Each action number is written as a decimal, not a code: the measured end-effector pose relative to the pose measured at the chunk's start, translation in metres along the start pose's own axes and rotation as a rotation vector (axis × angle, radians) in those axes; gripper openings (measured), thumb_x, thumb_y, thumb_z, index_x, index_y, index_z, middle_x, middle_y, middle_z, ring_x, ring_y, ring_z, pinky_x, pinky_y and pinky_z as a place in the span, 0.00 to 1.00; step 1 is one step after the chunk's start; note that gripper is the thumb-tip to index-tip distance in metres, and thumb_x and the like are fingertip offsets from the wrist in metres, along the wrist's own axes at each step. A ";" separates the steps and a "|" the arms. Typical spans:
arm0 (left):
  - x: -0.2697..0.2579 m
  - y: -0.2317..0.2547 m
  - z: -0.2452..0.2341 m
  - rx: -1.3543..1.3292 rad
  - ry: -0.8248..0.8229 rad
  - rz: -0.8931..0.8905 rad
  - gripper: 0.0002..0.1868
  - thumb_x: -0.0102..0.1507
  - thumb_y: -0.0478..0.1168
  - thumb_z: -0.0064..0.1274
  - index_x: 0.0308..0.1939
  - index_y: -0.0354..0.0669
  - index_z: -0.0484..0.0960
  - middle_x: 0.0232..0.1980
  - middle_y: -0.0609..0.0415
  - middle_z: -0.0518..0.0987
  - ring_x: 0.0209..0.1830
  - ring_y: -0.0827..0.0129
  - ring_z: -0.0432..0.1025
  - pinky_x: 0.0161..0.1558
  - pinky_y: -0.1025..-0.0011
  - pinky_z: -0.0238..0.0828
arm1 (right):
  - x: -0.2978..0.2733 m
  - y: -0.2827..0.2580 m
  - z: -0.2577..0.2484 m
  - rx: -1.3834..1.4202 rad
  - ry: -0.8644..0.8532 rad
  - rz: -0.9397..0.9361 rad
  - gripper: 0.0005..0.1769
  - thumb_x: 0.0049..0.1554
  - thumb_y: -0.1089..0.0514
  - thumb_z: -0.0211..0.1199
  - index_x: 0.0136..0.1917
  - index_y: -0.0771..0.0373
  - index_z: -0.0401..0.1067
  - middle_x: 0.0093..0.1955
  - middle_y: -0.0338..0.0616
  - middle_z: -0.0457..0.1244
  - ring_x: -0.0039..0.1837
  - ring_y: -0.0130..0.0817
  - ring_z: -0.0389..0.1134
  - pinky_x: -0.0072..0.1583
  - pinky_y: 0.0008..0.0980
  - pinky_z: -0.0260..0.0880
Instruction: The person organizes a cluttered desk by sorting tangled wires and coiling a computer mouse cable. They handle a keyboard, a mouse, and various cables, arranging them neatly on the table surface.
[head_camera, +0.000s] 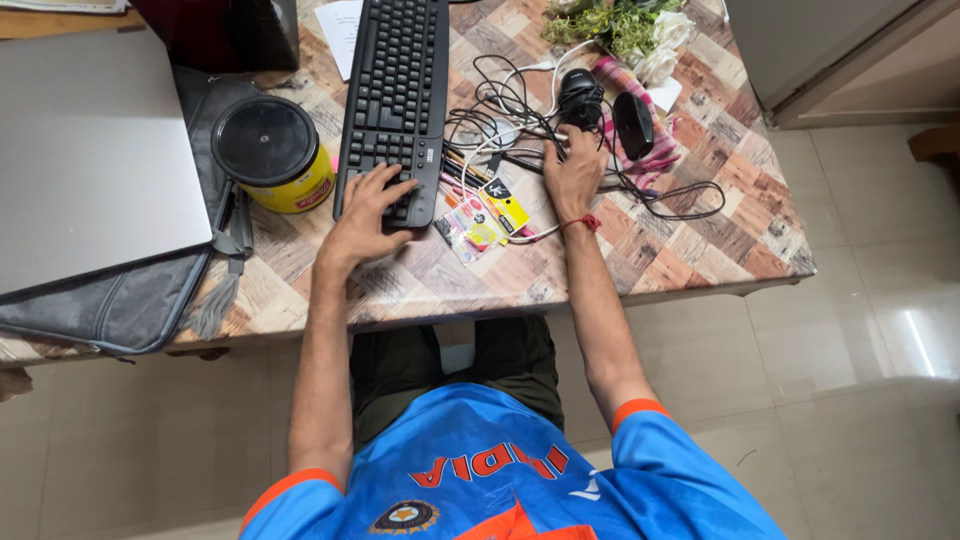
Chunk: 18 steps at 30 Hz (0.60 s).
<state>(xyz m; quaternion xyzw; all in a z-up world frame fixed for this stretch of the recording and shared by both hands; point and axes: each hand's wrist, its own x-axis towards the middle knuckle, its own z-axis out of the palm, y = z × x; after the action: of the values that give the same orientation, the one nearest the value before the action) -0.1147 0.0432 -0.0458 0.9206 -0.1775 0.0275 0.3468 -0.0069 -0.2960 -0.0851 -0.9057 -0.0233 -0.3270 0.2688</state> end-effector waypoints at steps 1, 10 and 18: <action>0.007 0.003 0.003 -0.003 0.074 0.007 0.42 0.45 0.38 0.69 0.65 0.46 0.77 0.75 0.41 0.64 0.78 0.48 0.52 0.73 0.48 0.37 | -0.001 0.002 0.001 -0.017 -0.016 0.036 0.12 0.55 0.57 0.70 0.54 0.57 0.77 0.45 0.45 0.67 0.48 0.46 0.67 0.57 0.44 0.62; 0.151 -0.009 0.097 -0.060 0.371 0.122 0.31 0.61 0.42 0.64 0.66 0.35 0.74 0.66 0.39 0.73 0.67 0.47 0.66 0.66 0.54 0.60 | -0.005 0.005 -0.002 0.109 0.297 -0.053 0.03 0.60 0.62 0.63 0.50 0.60 0.74 0.47 0.45 0.66 0.51 0.44 0.67 0.55 0.42 0.61; 0.173 0.008 0.103 -0.380 0.474 0.041 0.22 0.59 0.42 0.68 0.53 0.37 0.83 0.43 0.47 0.84 0.35 0.65 0.76 0.39 0.70 0.71 | -0.005 -0.005 -0.011 -0.042 0.241 0.029 0.09 0.53 0.61 0.67 0.48 0.60 0.75 0.46 0.44 0.64 0.54 0.45 0.63 0.59 0.43 0.61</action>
<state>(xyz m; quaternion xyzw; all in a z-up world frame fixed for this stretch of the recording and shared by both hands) 0.0366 -0.0821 -0.0886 0.8032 -0.1121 0.2150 0.5442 -0.0187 -0.2966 -0.0789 -0.8656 0.0290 -0.4299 0.2551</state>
